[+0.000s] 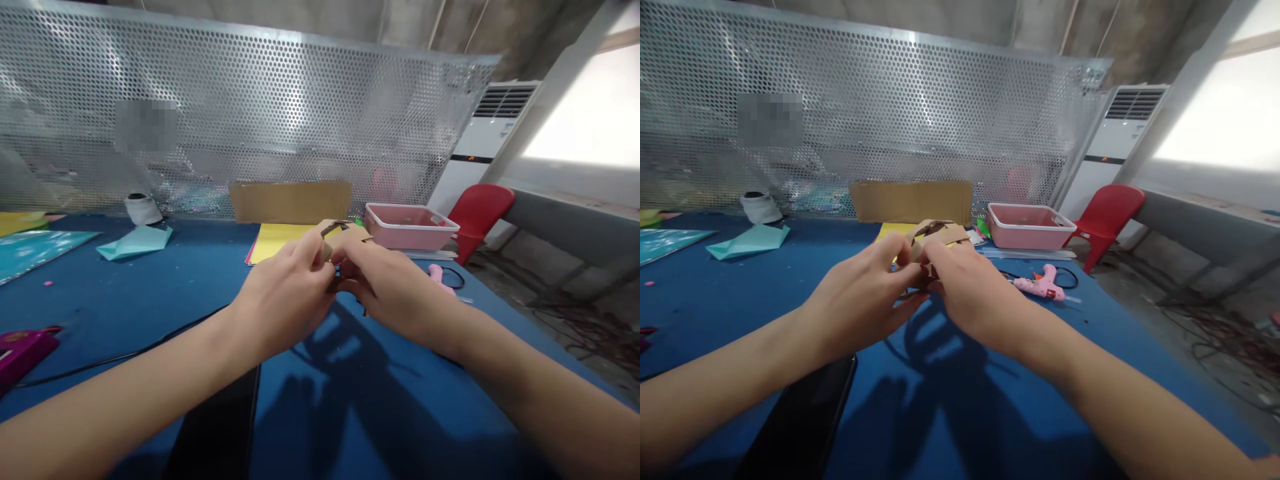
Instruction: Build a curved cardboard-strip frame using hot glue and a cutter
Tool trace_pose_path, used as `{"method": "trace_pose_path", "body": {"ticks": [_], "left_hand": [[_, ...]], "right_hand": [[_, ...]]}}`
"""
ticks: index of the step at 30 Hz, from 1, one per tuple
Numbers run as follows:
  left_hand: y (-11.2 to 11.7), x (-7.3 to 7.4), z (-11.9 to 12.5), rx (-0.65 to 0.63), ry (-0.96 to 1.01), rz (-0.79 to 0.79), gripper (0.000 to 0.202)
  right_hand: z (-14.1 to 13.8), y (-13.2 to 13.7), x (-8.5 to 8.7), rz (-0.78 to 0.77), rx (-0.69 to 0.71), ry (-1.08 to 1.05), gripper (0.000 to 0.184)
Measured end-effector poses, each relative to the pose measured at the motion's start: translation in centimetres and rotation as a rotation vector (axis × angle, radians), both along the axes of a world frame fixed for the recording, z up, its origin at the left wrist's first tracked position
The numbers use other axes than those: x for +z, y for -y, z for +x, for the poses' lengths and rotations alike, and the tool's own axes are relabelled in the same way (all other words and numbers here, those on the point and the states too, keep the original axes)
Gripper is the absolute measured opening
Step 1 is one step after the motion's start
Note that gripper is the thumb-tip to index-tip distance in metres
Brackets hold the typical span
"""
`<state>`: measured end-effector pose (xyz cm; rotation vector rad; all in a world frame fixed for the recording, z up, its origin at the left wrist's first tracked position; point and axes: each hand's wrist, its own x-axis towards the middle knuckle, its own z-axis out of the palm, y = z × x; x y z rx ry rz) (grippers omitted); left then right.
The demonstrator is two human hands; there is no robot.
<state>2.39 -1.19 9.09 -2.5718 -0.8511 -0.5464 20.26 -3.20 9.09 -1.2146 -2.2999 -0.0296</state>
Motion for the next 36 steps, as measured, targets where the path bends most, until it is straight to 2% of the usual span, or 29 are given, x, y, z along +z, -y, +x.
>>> {"method": "trace_pose_path", "body": {"ticks": [4, 7, 15, 18, 20, 22, 25, 29, 31, 32, 35, 36], "left_hand": [[-0.1, 0.3, 0.0, 0.089, -0.052, -0.307, 0.019], [-0.1, 0.3, -0.1, 0.083, -0.008, -0.382, 0.016], [-0.8, -1.5, 0.3, 0.149, 0.085, -0.403, 0.019], [-2.2, -2.3, 0.3, 0.108, 0.177, -0.405, 0.018], [-3.1, -2.6, 0.2, 0.065, 0.265, -0.409, 0.015], [-3.6, -2.7, 0.2, 0.055, 0.325, -0.421, 0.013], [-3.8, -2.5, 0.2, 0.055, 0.371, -0.423, 0.013], [-3.7, -2.5, 0.1, 0.053, 0.394, -0.375, 0.012], [-3.7, -2.7, -0.4, 0.055, 0.384, -0.34, 0.012], [-3.7, -2.9, -0.8, 0.058, 0.378, -0.325, 0.012], [-3.6, -3.3, -2.2, 0.081, 0.373, -0.305, 0.013], [-3.4, -3.4, -2.6, 0.09, 0.376, -0.305, 0.013]], "right_hand": [[-0.1, -0.2, -0.5, -0.03, 0.047, 0.016, 0.018], [0.0, -0.3, -0.9, -0.015, 0.084, 0.027, 0.018], [0.5, -0.6, -1.0, 0.137, 0.155, 0.109, 0.015], [1.2, -1.1, -0.5, 0.255, 0.227, 0.12, 0.017], [1.7, -1.5, -0.5, 0.36, 0.226, 0.089, 0.017], [1.9, -1.7, -1.0, 0.443, 0.169, 0.067, 0.016], [1.2, -1.6, -2.8, 0.493, 0.107, 0.069, 0.018], [0.9, -0.9, -4.6, 0.455, 0.179, 0.064, 0.02], [2.6, -1.1, -4.5, 0.413, 0.198, 0.035, 0.018], [4.2, -1.5, -4.3, 0.384, 0.159, 0.021, 0.017], [10.5, -3.5, -4.3, 0.229, -0.151, -0.002, 0.015], [12.6, -4.2, -4.8, 0.208, -0.178, 0.001, 0.015]]}}
